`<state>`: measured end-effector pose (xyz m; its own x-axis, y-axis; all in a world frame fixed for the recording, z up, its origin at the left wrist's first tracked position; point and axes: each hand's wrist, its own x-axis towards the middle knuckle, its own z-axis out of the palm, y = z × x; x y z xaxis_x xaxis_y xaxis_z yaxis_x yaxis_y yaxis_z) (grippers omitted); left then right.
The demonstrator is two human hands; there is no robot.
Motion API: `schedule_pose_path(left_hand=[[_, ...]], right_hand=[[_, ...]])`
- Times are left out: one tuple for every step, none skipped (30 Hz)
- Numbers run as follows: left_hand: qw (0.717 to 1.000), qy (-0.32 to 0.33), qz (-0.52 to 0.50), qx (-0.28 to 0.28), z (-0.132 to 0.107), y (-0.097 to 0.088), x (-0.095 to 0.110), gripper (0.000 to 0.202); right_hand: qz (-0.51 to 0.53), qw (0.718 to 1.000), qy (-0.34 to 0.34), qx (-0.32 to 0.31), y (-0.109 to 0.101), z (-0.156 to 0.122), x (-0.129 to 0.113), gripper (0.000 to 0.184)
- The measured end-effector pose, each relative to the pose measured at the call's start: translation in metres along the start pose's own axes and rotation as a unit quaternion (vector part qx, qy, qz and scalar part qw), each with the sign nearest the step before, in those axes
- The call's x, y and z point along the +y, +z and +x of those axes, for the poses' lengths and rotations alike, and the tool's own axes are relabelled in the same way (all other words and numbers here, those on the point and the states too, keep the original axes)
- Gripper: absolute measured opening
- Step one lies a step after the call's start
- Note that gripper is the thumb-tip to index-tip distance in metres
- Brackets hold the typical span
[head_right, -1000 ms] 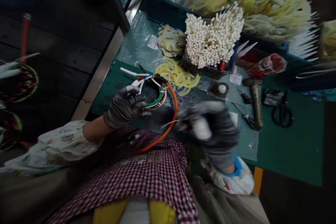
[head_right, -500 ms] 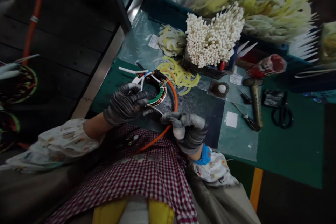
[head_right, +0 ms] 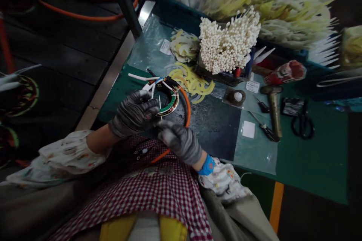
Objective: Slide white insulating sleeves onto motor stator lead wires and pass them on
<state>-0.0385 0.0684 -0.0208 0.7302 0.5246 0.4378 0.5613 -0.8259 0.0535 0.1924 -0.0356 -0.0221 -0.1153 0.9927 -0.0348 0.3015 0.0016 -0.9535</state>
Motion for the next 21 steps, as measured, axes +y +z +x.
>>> schedule_pose_path(left_hand=[[1.000,0.004,0.003,0.010,0.000,-0.002,0.000,0.028],[1.000,0.000,-0.002,0.016,0.000,-0.003,-0.001,0.025],[1.000,-0.005,-0.016,0.018,-0.001,-0.003,-0.002,0.023],[0.999,-0.002,-0.037,0.024,-0.002,-0.002,-0.005,0.020],[0.998,0.007,-0.059,0.036,-0.003,0.000,-0.007,0.017],[0.996,0.017,-0.078,0.050,-0.004,0.003,-0.011,0.014],[0.993,0.027,-0.092,0.067,-0.006,0.006,-0.014,0.013],[0.991,0.035,-0.100,0.084,-0.007,0.009,-0.017,0.012],[0.989,0.044,-0.101,0.098,-0.007,0.012,-0.019,0.013],[0.988,0.051,-0.100,0.107,-0.008,0.015,-0.021,0.014],[0.987,0.056,-0.097,0.111,-0.008,0.017,-0.022,0.015],[0.987,0.060,-0.095,0.116,-0.007,0.018,-0.022,0.017],[0.986,0.064,-0.095,0.121,-0.007,0.018,-0.022,0.018],[0.986,0.066,-0.094,0.124,-0.007,0.018,-0.022,0.019],[0.985,0.065,-0.095,0.126,-0.007,0.018,-0.021,0.018],[0.986,0.062,-0.094,0.127,-0.007,0.018,-0.021,0.018],[0.986,0.061,-0.089,0.125,-0.007,0.018,-0.020,0.019],[0.987,0.061,-0.084,0.122,-0.007,0.018,-0.020,0.020],[0.988,0.061,-0.076,0.117,-0.008,0.018,-0.020,0.022],[0.989,0.062,-0.067,0.113,-0.008,0.018,-0.021,0.024],[0.990,0.064,-0.060,0.110,-0.008,0.019,-0.021,0.024]], right_hand=[[-0.035,0.999,0.000,0.025,0.001,0.008,0.001,0.029],[-0.064,0.997,-0.005,0.046,0.001,0.017,0.001,0.031],[-0.083,0.995,-0.010,0.062,0.000,0.025,0.001,0.033],[-0.098,0.992,-0.013,0.075,-0.003,0.033,0.001,0.035],[-0.120,0.989,-0.019,0.087,-0.005,0.040,0.000,0.037],[-0.146,0.984,-0.028,0.094,-0.007,0.047,-0.002,0.038],[-0.176,0.979,-0.040,0.097,-0.009,0.053,-0.004,0.037],[-0.206,0.972,-0.055,0.096,-0.009,0.058,-0.006,0.036],[-0.230,0.967,-0.071,0.089,-0.009,0.063,-0.009,0.034],[-0.242,0.963,-0.086,0.077,-0.008,0.068,-0.011,0.032],[-0.236,0.965,-0.099,0.065,-0.007,0.072,-0.013,0.031],[-0.214,0.969,-0.108,0.060,-0.006,0.076,-0.015,0.029],[-0.179,0.975,-0.114,0.063,-0.006,0.079,-0.016,0.029],[-0.134,0.982,-0.115,0.068,-0.007,0.081,-0.018,0.028],[-0.084,0.988,-0.112,0.070,-0.008,0.082,-0.019,0.028],[-0.036,0.992,-0.106,0.064,-0.011,0.082,-0.020,0.028],[0.003,0.994,-0.098,0.049,-0.014,0.082,-0.021,0.027],[0.029,0.995,-0.089,0.025,-0.018,0.081,-0.022,0.026],[0.042,0.996,-0.081,0.000,-0.022,0.080,-0.023,0.023],[0.044,0.996,-0.075,-0.020,-0.025,0.079,-0.024,0.020],[0.038,0.996,-0.072,-0.029,-0.028,0.078,-0.025,0.018]])
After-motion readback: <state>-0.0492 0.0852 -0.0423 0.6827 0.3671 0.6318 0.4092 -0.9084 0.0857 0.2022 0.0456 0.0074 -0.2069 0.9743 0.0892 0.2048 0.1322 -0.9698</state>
